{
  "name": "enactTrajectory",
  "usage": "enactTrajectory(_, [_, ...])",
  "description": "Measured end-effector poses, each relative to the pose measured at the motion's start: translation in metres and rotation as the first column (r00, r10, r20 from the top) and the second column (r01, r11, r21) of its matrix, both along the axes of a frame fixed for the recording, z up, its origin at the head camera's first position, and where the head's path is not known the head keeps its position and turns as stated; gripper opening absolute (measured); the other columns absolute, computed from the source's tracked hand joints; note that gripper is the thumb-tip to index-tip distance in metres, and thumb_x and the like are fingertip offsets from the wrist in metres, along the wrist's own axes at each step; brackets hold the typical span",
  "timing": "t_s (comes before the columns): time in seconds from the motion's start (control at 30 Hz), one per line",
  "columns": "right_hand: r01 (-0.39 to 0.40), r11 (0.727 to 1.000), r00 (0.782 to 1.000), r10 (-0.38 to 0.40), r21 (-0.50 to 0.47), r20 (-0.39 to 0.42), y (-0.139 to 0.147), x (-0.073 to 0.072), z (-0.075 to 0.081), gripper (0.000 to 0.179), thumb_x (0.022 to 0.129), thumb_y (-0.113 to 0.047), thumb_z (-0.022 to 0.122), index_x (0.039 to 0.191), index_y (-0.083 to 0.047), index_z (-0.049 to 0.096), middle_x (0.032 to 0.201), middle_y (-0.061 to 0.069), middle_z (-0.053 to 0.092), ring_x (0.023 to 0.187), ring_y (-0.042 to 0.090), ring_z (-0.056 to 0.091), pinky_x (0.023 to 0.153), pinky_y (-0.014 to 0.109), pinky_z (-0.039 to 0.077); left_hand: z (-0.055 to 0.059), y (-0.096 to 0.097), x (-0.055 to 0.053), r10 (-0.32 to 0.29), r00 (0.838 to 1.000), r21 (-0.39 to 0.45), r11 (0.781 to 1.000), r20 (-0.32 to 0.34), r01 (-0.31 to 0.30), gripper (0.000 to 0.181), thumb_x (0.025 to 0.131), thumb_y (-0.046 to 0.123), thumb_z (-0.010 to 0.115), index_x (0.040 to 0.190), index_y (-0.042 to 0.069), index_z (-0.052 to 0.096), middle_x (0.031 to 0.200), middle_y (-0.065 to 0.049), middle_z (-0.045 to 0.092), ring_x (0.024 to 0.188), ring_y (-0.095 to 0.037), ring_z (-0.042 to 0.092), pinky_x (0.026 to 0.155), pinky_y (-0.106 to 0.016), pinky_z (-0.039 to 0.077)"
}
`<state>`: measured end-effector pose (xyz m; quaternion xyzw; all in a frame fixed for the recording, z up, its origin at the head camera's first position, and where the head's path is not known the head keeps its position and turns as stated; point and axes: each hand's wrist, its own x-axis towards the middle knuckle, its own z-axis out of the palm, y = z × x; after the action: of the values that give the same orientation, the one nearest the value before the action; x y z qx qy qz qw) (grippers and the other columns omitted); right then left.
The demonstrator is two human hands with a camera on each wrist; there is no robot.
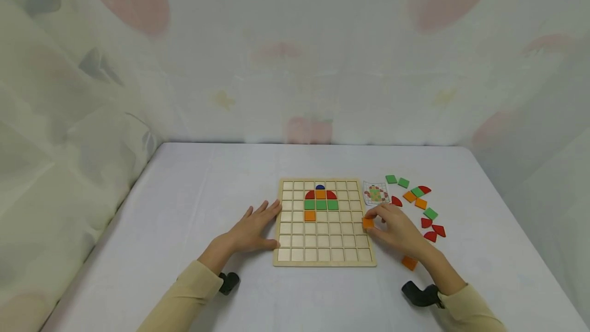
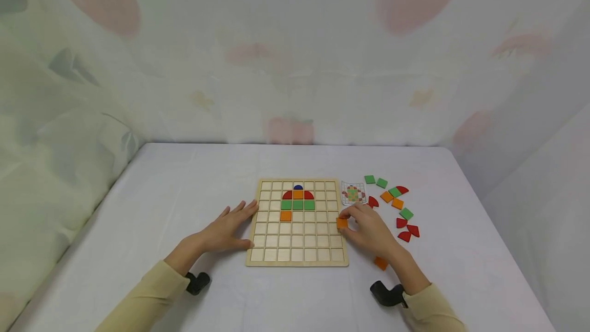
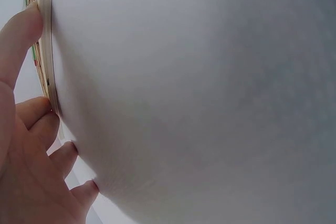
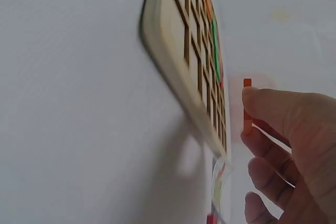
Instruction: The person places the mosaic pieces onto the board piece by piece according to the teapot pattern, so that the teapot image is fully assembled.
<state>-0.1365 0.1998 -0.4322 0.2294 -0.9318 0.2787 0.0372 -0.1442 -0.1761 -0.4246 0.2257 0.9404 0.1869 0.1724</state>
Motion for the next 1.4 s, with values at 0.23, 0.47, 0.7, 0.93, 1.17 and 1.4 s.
enactTrajectory(0.23, [0.011, 0.999, 1.000, -0.011, -0.043, 0.012, -0.028, -0.008, 0.002, 0.027, 0.074, -0.017, 0.076, 0.097, -0.015, 0.062, 0.095, -0.005, 0.058, 0.085, 0.015, 0.049, 0.071, 0.028, 0.045, 0.001, 0.000, 0.000, 0.002, 1.000, 0.000, 1.000, 0.002, -0.002, 0.090, 0.077, 0.040, 0.072, 0.148, 0.016, 0.021, 0.154, 0.003, 0.015, 0.142, -0.026, 0.010, 0.112, -0.054, 0.006])
enactTrajectory(0.47, [0.017, 0.998, 0.998, -0.013, -0.065, 0.058, -0.048, -0.017, 0.004, 0.023, 0.077, -0.018, 0.073, 0.097, -0.015, 0.063, 0.096, -0.003, 0.058, 0.086, 0.016, 0.050, 0.074, 0.030, 0.044, 0.001, 0.001, 0.000, 0.006, 1.000, -0.002, 1.000, 0.000, -0.006, 0.090, 0.077, 0.039, 0.072, 0.148, 0.015, 0.022, 0.154, 0.002, 0.016, 0.142, -0.026, 0.011, 0.111, -0.055, 0.007])
enactTrajectory(0.7, [0.001, 1.000, 0.999, 0.000, -0.015, 0.046, -0.061, -0.024, 0.000, 0.022, 0.076, -0.018, 0.073, 0.096, -0.013, 0.064, 0.095, 0.000, 0.059, 0.082, 0.014, 0.048, 0.072, 0.030, 0.045, 0.001, 0.002, -0.001, 0.002, 1.000, 0.005, 1.000, 0.000, -0.002, 0.089, 0.077, 0.038, 0.072, 0.148, 0.015, 0.022, 0.154, 0.002, 0.016, 0.142, -0.027, 0.011, 0.111, -0.055, 0.007])
enactTrajectory(0.93, [-0.010, 0.999, 0.999, 0.009, 0.034, 0.047, -0.069, -0.027, -0.001, 0.023, 0.076, -0.021, 0.074, 0.095, -0.012, 0.065, 0.095, 0.002, 0.058, 0.086, 0.017, 0.051, 0.076, 0.033, 0.046, 0.000, 0.002, -0.002, -0.001, 1.000, -0.002, 1.000, -0.007, 0.001, 0.090, 0.077, 0.039, 0.072, 0.148, 0.015, 0.023, 0.154, 0.003, 0.016, 0.142, -0.027, 0.011, 0.111, -0.055, 0.007])
enactTrajectory(1.17, [-0.012, 0.996, 0.999, 0.009, 0.085, 0.035, -0.074, -0.028, -0.005, 0.023, 0.075, -0.023, 0.075, 0.094, -0.014, 0.065, 0.092, 0.000, 0.056, 0.082, 0.015, 0.049, 0.072, 0.030, 0.044, 0.000, 0.002, -0.002, -0.003, 1.000, 0.001, 1.000, -0.005, 0.003, 0.090, 0.077, 0.038, 0.072, 0.148, 0.015, 0.022, 0.154, 0.002, 0.016, 0.142, -0.027, 0.012, 0.111, -0.055, 0.007])
enactTrajectory(1.4, [0.005, 0.994, 1.000, -0.005, 0.109, 0.001, -0.076, -0.028, -0.006, 0.024, 0.075, -0.024, 0.075, 0.094, -0.014, 0.065, 0.091, -0.001, 0.056, 0.080, 0.013, 0.049, 0.070, 0.029, 0.044, 0.000, 0.003, -0.002, -0.003, 1.000, 0.004, 1.000, -0.005, 0.003, 0.090, 0.076, 0.038, 0.073, 0.147, 0.014, 0.023, 0.154, 0.001, 0.017, 0.142, -0.028, 0.012, 0.111, -0.056, 0.007])
